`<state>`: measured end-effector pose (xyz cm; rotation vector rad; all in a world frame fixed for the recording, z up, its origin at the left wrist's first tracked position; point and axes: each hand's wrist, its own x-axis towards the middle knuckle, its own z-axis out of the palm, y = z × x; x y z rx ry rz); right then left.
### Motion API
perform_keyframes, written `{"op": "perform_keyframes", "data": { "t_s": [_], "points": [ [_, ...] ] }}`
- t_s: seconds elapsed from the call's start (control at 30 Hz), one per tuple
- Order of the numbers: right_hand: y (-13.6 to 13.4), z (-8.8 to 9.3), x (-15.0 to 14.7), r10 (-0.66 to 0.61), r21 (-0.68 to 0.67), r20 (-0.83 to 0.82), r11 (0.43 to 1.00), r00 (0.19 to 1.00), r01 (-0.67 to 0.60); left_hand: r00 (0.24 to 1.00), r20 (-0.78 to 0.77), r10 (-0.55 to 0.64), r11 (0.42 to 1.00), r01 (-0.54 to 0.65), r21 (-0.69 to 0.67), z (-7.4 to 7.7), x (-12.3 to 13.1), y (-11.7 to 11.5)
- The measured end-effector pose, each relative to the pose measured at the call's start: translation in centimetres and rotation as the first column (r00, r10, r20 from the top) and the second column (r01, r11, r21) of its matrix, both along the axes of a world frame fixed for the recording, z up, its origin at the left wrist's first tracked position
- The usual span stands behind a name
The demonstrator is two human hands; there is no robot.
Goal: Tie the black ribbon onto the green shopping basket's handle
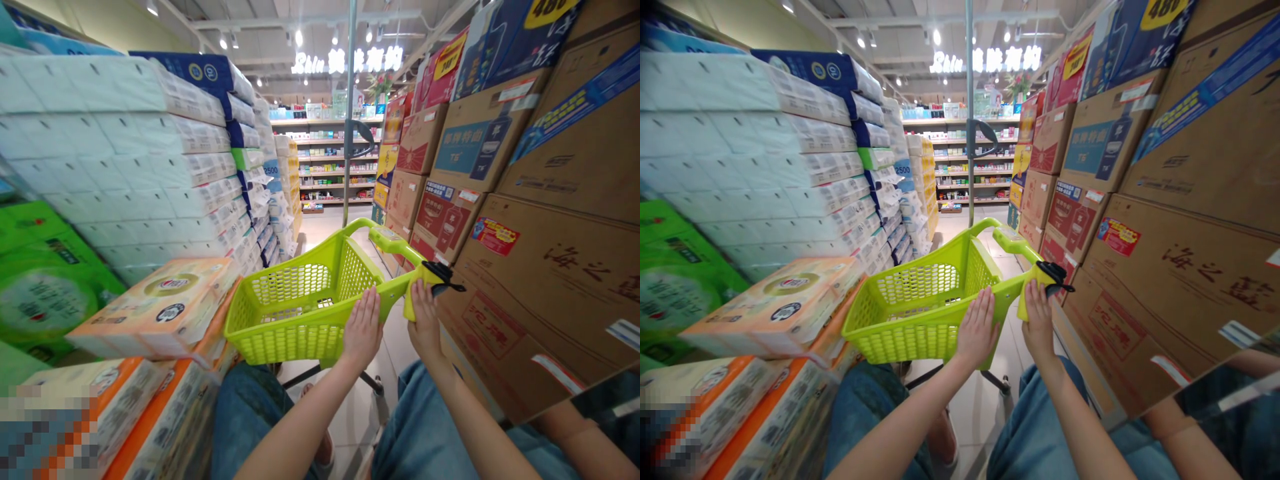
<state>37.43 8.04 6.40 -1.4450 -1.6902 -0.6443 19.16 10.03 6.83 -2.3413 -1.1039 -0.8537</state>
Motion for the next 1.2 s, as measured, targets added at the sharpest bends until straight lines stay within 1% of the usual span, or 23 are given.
{"op": "perform_keyframes", "data": {
  "t_s": [0.03,0.1,0.13,0.17,0.23,0.3,0.37,0.4,0.43,0.5,0.57,0.6,0.63,0.67,0.77,0.83,0.9,0.97,1.03,1.07,1.1,1.13,1.2],
  "points": [
    [-0.1,-0.5,-0.5,0.044,-0.026,0.081,0.999,0.996,-0.042,1.000,0.001,0.001,1.000,-0.001,0.007,-0.1,0.1,0.1],
    [-0.2,-1.5,-1.2,0.135,-0.067,0.237,0.990,0.962,-0.122,1.000,-0.007,0.009,1.000,-0.009,0.027,-0.3,0.2,0.4],
    [-0.3,-1.8,-1.2,0.158,-0.080,0.280,0.987,0.947,-0.141,1.000,-0.016,0.014,0.999,-0.013,0.034,-0.3,0.2,0.5],
    [-0.2,-1.8,-0.9,0.160,-0.082,0.287,0.986,0.944,-0.143,1.000,-0.025,0.019,0.999,-0.018,0.035,-0.4,0.2,0.6],
    [0.2,-1.3,0.0,0.110,-0.057,0.198,0.993,0.974,-0.101,0.999,-0.040,0.024,0.999,-0.023,0.023,-0.3,0.2,0.6],
    [0.7,-0.2,0.9,0.041,-0.005,0.033,0.999,0.999,-0.041,0.999,-0.044,0.023,1.000,-0.023,0.004,-0.3,0.2,0.6],
    [1.0,0.5,1.2,0.008,0.043,-0.089,0.999,0.996,-0.004,0.999,-0.035,0.019,1.000,-0.019,-0.009,-0.2,0.3,0.6],
    [1.0,0.6,1.0,0.012,0.043,-0.104,0.999,0.995,-0.008,0.999,-0.028,0.017,1.000,-0.017,-0.012,-0.2,0.3,0.6],
    [0.9,0.4,0.6,0.030,0.026,-0.083,0.999,0.996,-0.028,1.000,-0.021,0.014,1.000,-0.014,-0.013,-0.3,0.3,0.6],
    [0.4,-0.3,-0.3,0.094,-0.052,0.039,0.994,0.995,-0.092,1.000,-0.009,0.004,1.000,-0.004,-0.013,-0.3,0.4,0.6],
    [-0.1,-1.0,-0.8,0.168,-0.120,0.179,0.982,0.969,-0.148,1.000,-0.002,-0.004,1.000,0.004,-0.013,-0.4,0.4,0.6],
    [-0.3,-1.1,-0.7,0.183,-0.133,0.217,0.979,0.959,-0.156,1.000,-0.001,-0.007,1.000,0.007,-0.014,-0.4,0.3,0.6],
    [-0.3,-1.0,-0.4,0.176,-0.130,0.218,0.980,0.960,-0.151,1.000,-0.001,-0.009,1.000,0.009,-0.017,-0.3,0.3,0.6],
    [-0.2,-0.7,0.1,0.152,-0.110,0.183,0.985,0.971,-0.133,1.000,-0.001,-0.010,1.000,0.010,-0.020,-0.3,0.3,0.5],
    [0.6,0.9,1.8,0.042,0.000,-0.053,0.999,0.998,-0.042,1.000,-0.001,-0.017,0.999,0.017,-0.035,-0.1,0.2,0.4],
    [1.0,1.6,2.0,0.023,0.057,-0.149,0.998,0.989,-0.014,1.000,0.006,-0.019,0.999,0.020,-0.041,-0.1,0.2,0.4],
    [1.0,1.4,1.4,0.041,0.043,-0.123,0.998,0.992,-0.036,1.000,0.016,-0.021,0.999,0.021,-0.041,-0.1,0.2,0.4],
    [0.6,0.5,0.5,0.097,-0.040,0.009,0.995,0.995,-0.097,1.000,0.021,-0.020,0.999,0.021,-0.036,-0.2,0.3,0.4],
    [0.0,-0.4,-0.1,0.170,-0.126,0.159,0.980,0.972,-0.151,1.000,0.016,-0.019,0.999,0.019,-0.032,-0.3,0.3,0.4],
    [-0.1,-0.6,0.0,0.196,-0.154,0.208,0.974,0.958,-0.166,1.000,0.012,-0.017,0.999,0.017,-0.031,-0.3,0.3,0.4],
    [-0.2,-0.5,0.2,0.202,-0.159,0.223,0.973,0.954,-0.169,1.000,0.008,-0.014,0.999,0.014,-0.030,-0.3,0.2,0.4],
    [-0.1,-0.3,0.5,0.189,-0.143,0.203,0.976,0.961,-0.162,1.000,0.004,-0.013,0.999,0.013,-0.029,-0.2,0.2,0.4],
    [0.3,0.4,1.2,0.130,-0.069,0.093,0.990,0.987,-0.124,1.000,0.004,-0.014,0.999,0.014,-0.031,-0.2,0.2,0.3]
  ]
}}
